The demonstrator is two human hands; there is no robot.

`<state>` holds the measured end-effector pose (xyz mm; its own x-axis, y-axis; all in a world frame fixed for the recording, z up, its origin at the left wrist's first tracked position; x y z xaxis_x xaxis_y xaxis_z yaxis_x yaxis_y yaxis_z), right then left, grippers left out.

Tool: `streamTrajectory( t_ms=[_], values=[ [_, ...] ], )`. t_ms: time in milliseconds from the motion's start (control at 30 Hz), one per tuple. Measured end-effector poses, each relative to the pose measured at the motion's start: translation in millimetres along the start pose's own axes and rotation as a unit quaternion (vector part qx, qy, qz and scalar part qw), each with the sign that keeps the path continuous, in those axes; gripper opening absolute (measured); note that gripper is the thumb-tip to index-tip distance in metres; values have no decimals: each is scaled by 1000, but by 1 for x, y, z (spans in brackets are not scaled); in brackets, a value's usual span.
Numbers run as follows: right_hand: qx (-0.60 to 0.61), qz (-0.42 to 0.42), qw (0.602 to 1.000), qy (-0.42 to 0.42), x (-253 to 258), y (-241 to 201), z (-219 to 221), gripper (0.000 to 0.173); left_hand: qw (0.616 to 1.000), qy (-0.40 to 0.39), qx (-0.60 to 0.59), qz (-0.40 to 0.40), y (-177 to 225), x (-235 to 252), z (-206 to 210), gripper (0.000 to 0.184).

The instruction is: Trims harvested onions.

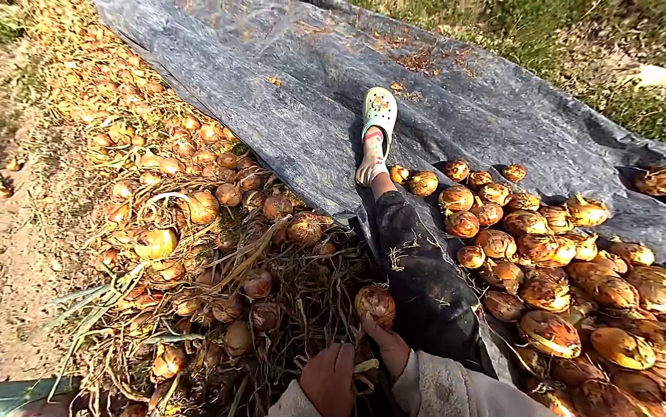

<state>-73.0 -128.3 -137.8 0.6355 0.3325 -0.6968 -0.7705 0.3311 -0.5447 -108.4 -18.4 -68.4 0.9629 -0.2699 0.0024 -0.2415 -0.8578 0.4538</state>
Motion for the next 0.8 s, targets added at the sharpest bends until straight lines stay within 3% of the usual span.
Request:
streamTrajectory(
  t_ms=[67,133,200,267,333,433,467,500,567,600,800],
  values=[
    [-37,60,997,34,2,-6,-3,48,994,-88,-44,-51,-7,1,12,26],
    [-34,37,998,25,1,-20,-6,53,984,-130,-99,-72,-11,14,16,29],
    [-21,-60,998,19,1,-37,-12,53,982,-87,-158,-45,-10,34,11,24],
    [-28,-179,983,13,1,-60,-22,47,971,21,-238,16,-5,56,4,21],
    [-59,-254,965,22,-3,-83,-31,41,940,38,-337,38,2,75,1,42],
    [-80,-292,952,46,-14,-97,-30,27,914,31,-403,18,5,87,5,97],
    [-87,-296,950,54,-16,-95,-29,18,914,36,-405,6,5,86,5,99],
    [-99,-294,949,57,-17,-88,-27,11,918,41,-395,2,5,82,4,83],
    [-104,-277,954,48,-16,-68,-22,15,935,38,-353,-10,4,70,3,32],
    [-99,-257,961,36,-15,-57,-18,15,939,29,-341,-19,1,61,6,21],
    [-143,-55,987,-45,-4,-7,-10,22,928,-48,-361,-79,-28,18,23,24]
  ],
)
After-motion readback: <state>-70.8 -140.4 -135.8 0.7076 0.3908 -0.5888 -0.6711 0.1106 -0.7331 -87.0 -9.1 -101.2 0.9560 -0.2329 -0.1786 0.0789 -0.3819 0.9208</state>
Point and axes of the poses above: each hand's wrist, its own x-axis towards the middle knuckle, its own z-axis out of the palm, y = z × x, the point moved 6 cm from there along x, towards the middle knuckle, and after that the axes turned 5 degrees about -y, right-handed, at the moved point
